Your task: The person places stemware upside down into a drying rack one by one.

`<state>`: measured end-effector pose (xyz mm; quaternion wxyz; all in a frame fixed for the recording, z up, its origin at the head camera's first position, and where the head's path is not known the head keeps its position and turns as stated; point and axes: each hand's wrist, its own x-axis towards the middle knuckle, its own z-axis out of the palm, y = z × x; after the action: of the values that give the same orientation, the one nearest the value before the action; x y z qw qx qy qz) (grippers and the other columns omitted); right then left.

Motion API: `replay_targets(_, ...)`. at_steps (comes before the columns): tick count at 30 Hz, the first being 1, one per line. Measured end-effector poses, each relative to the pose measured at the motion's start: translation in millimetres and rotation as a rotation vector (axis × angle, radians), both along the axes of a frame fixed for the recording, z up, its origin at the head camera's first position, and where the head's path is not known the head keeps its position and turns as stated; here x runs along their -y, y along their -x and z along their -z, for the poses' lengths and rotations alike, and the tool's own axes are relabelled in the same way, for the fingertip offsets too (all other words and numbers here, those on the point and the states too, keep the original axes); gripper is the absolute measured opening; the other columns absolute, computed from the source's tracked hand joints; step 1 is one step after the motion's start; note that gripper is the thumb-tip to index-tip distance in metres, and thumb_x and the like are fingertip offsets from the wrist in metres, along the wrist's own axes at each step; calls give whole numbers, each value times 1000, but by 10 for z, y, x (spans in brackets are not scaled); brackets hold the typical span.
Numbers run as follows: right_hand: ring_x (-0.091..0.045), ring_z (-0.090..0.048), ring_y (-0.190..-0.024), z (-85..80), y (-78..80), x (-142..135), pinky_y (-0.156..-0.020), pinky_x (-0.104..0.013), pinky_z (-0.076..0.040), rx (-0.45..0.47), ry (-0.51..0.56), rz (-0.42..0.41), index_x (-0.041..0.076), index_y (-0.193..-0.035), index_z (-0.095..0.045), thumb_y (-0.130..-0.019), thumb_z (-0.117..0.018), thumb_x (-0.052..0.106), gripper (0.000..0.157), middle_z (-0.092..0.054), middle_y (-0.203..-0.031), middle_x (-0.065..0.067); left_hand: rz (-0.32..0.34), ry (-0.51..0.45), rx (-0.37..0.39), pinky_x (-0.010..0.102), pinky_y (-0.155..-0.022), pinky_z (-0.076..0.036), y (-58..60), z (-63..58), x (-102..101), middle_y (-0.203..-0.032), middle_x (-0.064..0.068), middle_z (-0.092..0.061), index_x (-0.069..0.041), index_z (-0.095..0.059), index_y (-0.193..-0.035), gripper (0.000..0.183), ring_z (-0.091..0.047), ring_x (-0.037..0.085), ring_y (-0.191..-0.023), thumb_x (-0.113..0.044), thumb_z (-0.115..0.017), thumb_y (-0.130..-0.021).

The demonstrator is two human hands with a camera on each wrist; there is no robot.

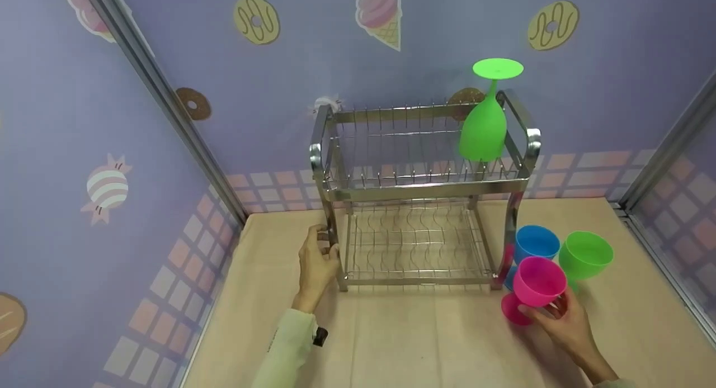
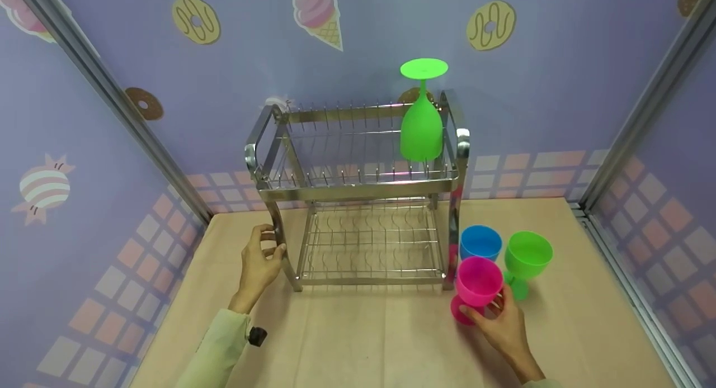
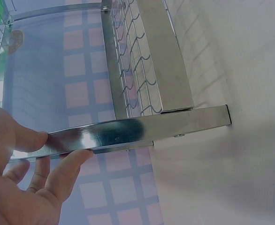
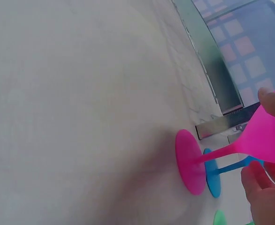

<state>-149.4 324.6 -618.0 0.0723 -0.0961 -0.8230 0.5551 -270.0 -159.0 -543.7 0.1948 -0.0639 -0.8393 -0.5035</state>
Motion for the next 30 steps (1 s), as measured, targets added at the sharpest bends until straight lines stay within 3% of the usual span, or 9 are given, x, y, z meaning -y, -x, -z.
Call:
replay_targets(4, -39, -47, -142, -32, 10, 25, -91, 4, -42, -34, -22, 8, 4, -167, -23, -91, -89, 24, 102, -41, -162, -25, -7, -2, -5, 41, -85, -68, -4, 0, 6, -122, 24, -67, 1, -54, -138, 51, -74, 37, -101, 16, -70, -92)
replay_targets(9, 1, -49, -125, -89, -34, 52, -93, 2, -44, -92, -31, 23, 3, -164, -29, -89, -89, 16, 97, -46, -157, -22, -2, -9, -5, 41, -84, -68, -18, 2, 7, -121, 24, -67, 0, -55, -138, 50, -75, 36, -98, 15, -69, -92)
replay_targets(11, 9, -47, -120, -117, -57, 63, -93, 2, -46, -128, -22, 21, 2, -163, -31, -88, -89, 10, 95, -47, -154, -21, 0, -13, 1, 40, -84, -68, -21, 2, 10, -121, 24, -67, 0, -55, -138, 50, -75, 36, -97, 14, -70, -92)
replay_targets(14, 10, -48, -120, -178, -85, 93, -93, 0, -48, -183, -11, 15, 1, -162, -33, -86, -89, 4, 94, -49, -151, -15, 4, -15, 1, 41, -85, -68, -20, 6, 23, -122, 24, -67, 0, -55, -137, 50, -75, 37, -98, 14, -70, -92)
replay_targets(20, 5, -55, -121, -328, -119, 137, -96, -3, -50, -313, 23, -16, -4, -156, -39, -81, -86, -13, 90, -53, -137, 12, 18, -41, 35, 45, -88, -67, -34, 18, 54, -124, 25, -66, 3, -53, -138, 50, -74, 39, -102, 13, -70, -92)
replay_targets(26, 2, -63, -116, -472, -123, 168, -97, -6, -52, -435, 42, -59, -12, -148, -44, -71, -83, -26, 87, -59, -130, 9, 42, -59, 52, 54, -96, -65, -121, 2, 79, -126, 27, -64, 6, -52, -137, 46, -72, 44, -110, 8, -70, -95)
replay_targets(30, 3, -64, -116, -555, -135, 206, -98, -6, -52, -458, 23, -75, -13, -144, -46, -69, -84, -27, 85, -62, -129, 10, 40, -23, 29, 59, -100, -62, -199, -35, 89, -131, 25, -62, 2, -53, -138, 46, -66, 46, -120, 1, -72, -96)
